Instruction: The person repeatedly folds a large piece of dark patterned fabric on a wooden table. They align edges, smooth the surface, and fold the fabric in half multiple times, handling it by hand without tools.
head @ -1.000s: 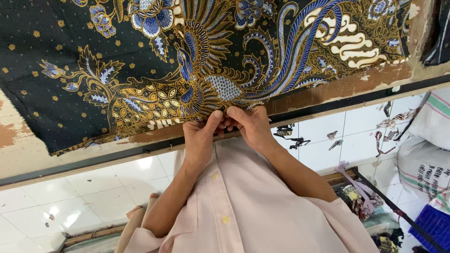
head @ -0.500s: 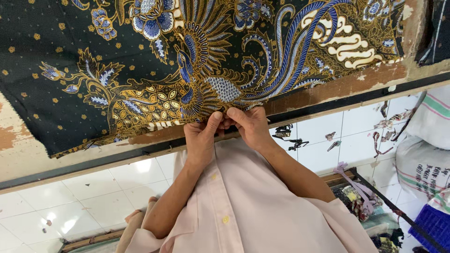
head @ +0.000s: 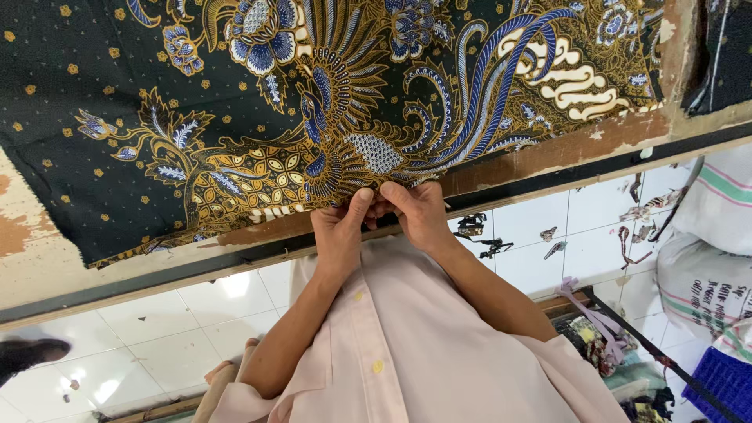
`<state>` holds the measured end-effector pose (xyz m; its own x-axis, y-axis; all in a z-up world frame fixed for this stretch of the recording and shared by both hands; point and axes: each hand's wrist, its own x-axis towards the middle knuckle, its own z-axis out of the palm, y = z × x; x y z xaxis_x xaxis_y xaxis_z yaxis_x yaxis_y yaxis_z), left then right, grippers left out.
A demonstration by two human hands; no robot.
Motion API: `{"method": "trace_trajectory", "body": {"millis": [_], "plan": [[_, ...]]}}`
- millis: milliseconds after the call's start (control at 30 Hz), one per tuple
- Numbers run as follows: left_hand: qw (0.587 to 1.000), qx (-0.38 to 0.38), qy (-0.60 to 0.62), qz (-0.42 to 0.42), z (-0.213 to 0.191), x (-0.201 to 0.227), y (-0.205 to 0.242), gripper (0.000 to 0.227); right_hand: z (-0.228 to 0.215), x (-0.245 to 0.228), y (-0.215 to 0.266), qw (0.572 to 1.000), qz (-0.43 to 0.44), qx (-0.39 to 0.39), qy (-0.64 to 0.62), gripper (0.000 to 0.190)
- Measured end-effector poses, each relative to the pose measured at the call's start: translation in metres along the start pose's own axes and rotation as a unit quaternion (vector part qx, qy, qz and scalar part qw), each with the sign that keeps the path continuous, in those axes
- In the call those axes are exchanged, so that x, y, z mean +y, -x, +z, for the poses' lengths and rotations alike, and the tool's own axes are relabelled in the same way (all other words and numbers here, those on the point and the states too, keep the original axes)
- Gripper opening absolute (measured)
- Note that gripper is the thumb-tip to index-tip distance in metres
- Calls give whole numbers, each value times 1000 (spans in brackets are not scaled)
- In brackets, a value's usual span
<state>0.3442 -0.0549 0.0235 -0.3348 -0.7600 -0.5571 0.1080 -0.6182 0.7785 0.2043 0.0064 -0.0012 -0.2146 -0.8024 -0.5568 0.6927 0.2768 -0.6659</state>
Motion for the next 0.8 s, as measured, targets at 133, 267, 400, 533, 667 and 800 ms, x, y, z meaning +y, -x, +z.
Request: {"method": "trace_trajectory", "body": {"millis": [133, 267, 400, 533, 667, 800], "plan": [[1000, 1, 10, 8, 2, 0, -3, 24, 3, -4, -2, 1000, -4, -1, 6, 19], [1000, 22, -18, -1, 5, -3, -3, 26, 7, -2, 0, 997, -1, 41, 67, 20], [996, 56, -18, -64, 4, -9, -7, 26, 13, 0, -6, 951, 0, 139, 277, 26], [987, 119, -102, -19, -9, -22, -7, 26, 15, -6, -12, 771, -210, 167, 578, 35], [966, 215, 34, 142, -48, -27, -4, 28, 20, -11, -17, 690, -152, 152, 691, 45], [922, 310, 98, 208, -88, 0, -10, 15, 12, -16, -11, 677, -164, 155, 701, 49]]}}
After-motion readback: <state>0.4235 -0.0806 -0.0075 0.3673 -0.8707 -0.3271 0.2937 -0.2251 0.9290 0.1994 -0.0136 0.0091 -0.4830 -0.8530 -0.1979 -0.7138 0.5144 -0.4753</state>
